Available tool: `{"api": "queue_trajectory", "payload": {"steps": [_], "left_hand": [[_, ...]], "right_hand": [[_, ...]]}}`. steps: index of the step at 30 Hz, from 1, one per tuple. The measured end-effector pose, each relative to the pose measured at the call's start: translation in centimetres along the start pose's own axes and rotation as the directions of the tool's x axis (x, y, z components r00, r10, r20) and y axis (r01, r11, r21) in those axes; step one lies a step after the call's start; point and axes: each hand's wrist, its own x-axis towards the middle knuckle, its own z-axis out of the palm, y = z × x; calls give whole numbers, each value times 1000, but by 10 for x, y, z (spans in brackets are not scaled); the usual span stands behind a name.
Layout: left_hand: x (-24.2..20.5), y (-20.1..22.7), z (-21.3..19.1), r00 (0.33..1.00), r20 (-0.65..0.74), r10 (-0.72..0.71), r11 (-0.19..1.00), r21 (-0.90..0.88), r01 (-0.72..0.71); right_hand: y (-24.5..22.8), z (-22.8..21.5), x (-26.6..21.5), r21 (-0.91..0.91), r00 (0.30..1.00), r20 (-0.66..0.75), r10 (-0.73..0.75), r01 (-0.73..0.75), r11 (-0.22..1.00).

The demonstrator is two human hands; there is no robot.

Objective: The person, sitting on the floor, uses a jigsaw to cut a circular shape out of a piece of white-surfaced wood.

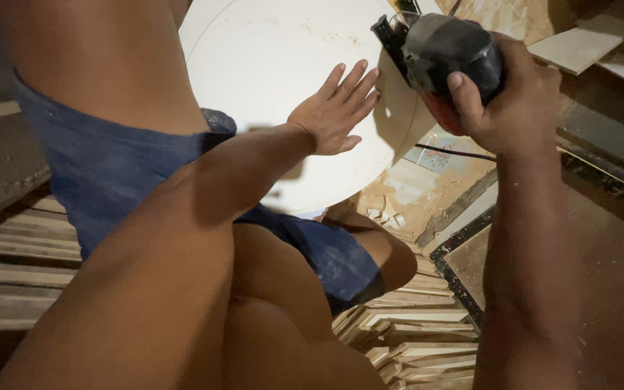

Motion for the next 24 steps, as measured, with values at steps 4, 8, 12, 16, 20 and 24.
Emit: {"api": "queue_trajectory", "payload": {"steps": [4, 8, 12, 16, 20, 24], "left_hand": [[3, 3, 1, 998, 60, 2, 999, -36, 0], [4, -2, -17, 991, 127, -32, 994, -103, 45], [3, -7, -18, 999, 38, -4, 1000, -9, 4], [-8, -2, -36, 999, 30, 34, 999, -15, -34], [-10, 0, -26, 990, 126, 60, 996, -75, -50], [-11, -2, -27, 997, 54, 49, 995, -90, -44]], "right_hand": [[-13, 1, 3, 46, 995, -4, 104, -104, 994], [-23, 16, 9, 243, 974, -42, 224, -208, 947], [-43, 17, 24, 231, 906, -36, 422, -403, 886], [-66, 11, 25, 195, 794, 57, 605, -603, 773], [-86, 7, 37, 215, 673, 136, 727, -736, 642], [-83, 26, 42, 232, 639, 130, 758, -763, 603]]}}
